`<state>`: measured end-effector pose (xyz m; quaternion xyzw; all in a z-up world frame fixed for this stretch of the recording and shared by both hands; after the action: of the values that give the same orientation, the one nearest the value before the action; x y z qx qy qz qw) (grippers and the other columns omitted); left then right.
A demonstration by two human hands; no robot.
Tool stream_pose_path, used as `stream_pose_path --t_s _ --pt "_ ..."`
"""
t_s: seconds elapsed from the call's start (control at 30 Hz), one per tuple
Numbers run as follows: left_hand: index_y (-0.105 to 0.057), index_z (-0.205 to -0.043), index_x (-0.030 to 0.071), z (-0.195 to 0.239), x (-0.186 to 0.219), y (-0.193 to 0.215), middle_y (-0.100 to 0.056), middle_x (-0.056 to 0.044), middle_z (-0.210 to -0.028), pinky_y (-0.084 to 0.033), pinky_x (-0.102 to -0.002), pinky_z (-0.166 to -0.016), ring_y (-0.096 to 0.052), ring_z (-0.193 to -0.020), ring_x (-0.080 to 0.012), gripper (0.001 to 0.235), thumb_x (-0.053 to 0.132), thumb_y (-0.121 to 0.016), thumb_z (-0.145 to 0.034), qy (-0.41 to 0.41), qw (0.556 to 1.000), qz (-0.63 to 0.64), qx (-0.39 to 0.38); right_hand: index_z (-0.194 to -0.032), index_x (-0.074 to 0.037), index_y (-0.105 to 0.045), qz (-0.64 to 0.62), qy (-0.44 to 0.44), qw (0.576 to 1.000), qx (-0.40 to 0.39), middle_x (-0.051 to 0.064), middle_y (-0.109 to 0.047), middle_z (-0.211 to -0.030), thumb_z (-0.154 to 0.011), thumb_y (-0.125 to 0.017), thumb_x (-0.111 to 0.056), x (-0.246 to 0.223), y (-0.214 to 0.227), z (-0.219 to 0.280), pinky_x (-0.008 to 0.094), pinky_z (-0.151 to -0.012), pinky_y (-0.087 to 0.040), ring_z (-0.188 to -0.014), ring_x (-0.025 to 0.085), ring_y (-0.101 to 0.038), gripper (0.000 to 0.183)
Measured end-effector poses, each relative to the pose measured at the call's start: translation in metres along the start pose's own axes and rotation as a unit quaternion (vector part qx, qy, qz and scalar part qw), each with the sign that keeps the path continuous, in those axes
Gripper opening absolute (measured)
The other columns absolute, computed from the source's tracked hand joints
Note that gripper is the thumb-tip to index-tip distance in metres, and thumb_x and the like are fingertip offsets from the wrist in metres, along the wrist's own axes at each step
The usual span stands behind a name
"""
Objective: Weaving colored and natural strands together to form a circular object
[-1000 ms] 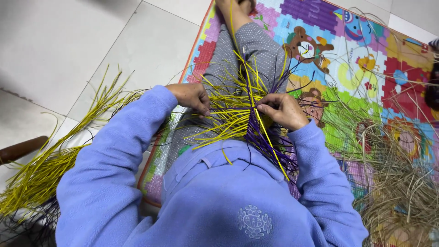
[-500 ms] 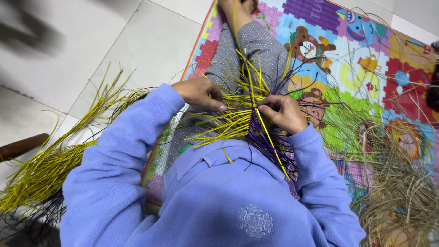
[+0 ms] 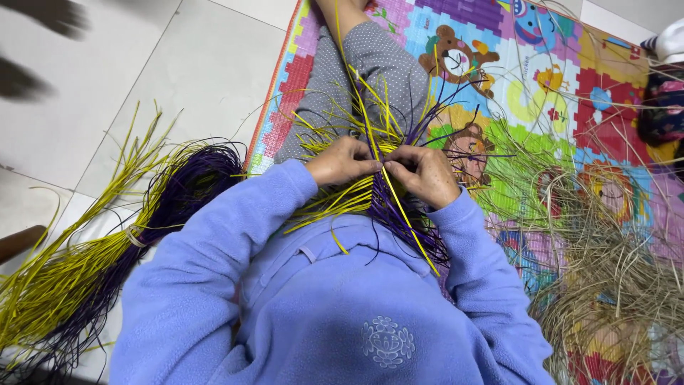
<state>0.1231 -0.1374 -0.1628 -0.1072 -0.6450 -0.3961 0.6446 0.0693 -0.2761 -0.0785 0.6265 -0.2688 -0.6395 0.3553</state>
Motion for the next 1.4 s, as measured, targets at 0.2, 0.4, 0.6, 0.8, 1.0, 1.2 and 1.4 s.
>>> stream_pose_path --t_s 0.2,0.4,0.6,0.8,1.0,1.2,1.4 --pt "-0.064 -0.069 0.009 0.0 -0.005 -0.007 -0.06 -0.003 -0.059 -0.039 -0.022 -0.051 -0.053 -0.056 -0.0123 0.017 0.025 -0.066 -0.072 0.015 0.992 0.119 0.04 -0.089 -0.018 -0.065 -0.063 0.099 0.992 0.048 0.009 -0.062 -0.073 -0.072 -0.062 -0.014 -0.016 0.01 0.006 0.035 -0.064 -0.046 -0.071 0.029 -0.059 0.017" --pt "-0.064 -0.067 0.008 0.004 0.004 -0.008 -0.058 -0.001 -0.056 -0.038 -0.02 -0.05 -0.051 -0.054 -0.0097 0.016 0.023 -0.068 -0.07 0.012 0.987 0.154 0.052 -0.081 -0.012 -0.062 0.064 0.166 0.969 0.17 0.005 -0.046 -0.073 -0.07 -0.068 -0.014 -0.037 0.021 0.028 0.038 -0.073 -0.036 -0.076 0.023 -0.045 0.013" --pt "-0.065 -0.068 0.008 0.001 -0.005 -0.011 -0.059 -0.002 -0.057 -0.037 -0.021 -0.049 -0.052 -0.054 -0.0099 0.014 0.021 -0.067 -0.069 0.021 0.985 0.164 0.046 -0.079 -0.016 -0.059 0.045 0.12 0.987 0.096 0.003 -0.051 -0.07 -0.064 -0.07 -0.02 -0.018 0.001 0.023 0.036 -0.066 -0.035 -0.071 0.023 -0.051 0.019" --pt "-0.065 -0.069 0.007 0.007 0.005 -0.004 -0.059 -0.003 -0.058 -0.039 -0.02 -0.052 -0.052 -0.057 -0.0098 0.015 0.022 -0.067 -0.068 0.028 0.984 0.175 0.031 -0.081 -0.013 -0.059 -0.025 0.1 0.993 0.064 0.004 -0.054 -0.068 -0.066 -0.066 -0.009 -0.01 -0.003 0.023 0.033 -0.063 -0.037 -0.065 0.021 -0.055 0.017" --pt "-0.066 -0.072 0.008 0.003 -0.001 -0.007 -0.061 -0.002 -0.06 -0.04 -0.019 -0.051 -0.053 -0.055 -0.009 0.013 0.021 -0.066 -0.071 0.017 0.985 0.174 0.008 -0.085 -0.009 -0.059 -0.061 0.153 0.983 0.08 0.008 -0.055 -0.07 -0.068 -0.065 -0.003 -0.033 0.006 0.028 0.034 -0.061 -0.041 -0.065 0.025 -0.056 0.019" --pt "-0.065 -0.071 0.006 0.019 0.03 0.002 -0.062 -0.005 -0.062 -0.043 -0.024 -0.054 -0.054 -0.059 -0.0104 0.016 0.022 -0.065 -0.072 -0.058 0.992 0.115 0.016 -0.078 -0.009 -0.063 0.016 0.254 0.96 0.113 0.007 -0.055 -0.069 -0.075 -0.061 -0.001 -0.056 0.021 0.016 0.031 -0.059 -0.045 -0.065 0.023 -0.057 0.009" --pt "-0.06 -0.063 0.005 0.039 0.073 0.014 -0.061 -0.011 -0.059 -0.044 -0.035 -0.051 -0.061 -0.06 -0.0269 0.019 0.022 -0.064 -0.068 -0.137 0.986 -0.027 0.086 -0.082 -0.002 -0.064 -0.075 0.224 0.963 0.128 0.014 -0.058 -0.067 -0.08 -0.062 -0.001 -0.085 0.053 0.005 0.031 -0.056 -0.045 -0.06 0.023 -0.055 0.003"
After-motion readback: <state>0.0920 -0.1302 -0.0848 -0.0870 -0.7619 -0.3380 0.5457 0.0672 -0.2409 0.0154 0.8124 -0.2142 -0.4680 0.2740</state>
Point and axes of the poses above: each hand's wrist, its own z-axis away from the middle knuckle, its own y-axis out of the back of the hand, x = y × z, the point moved 5 cm from there along -z, towards the middle knuckle
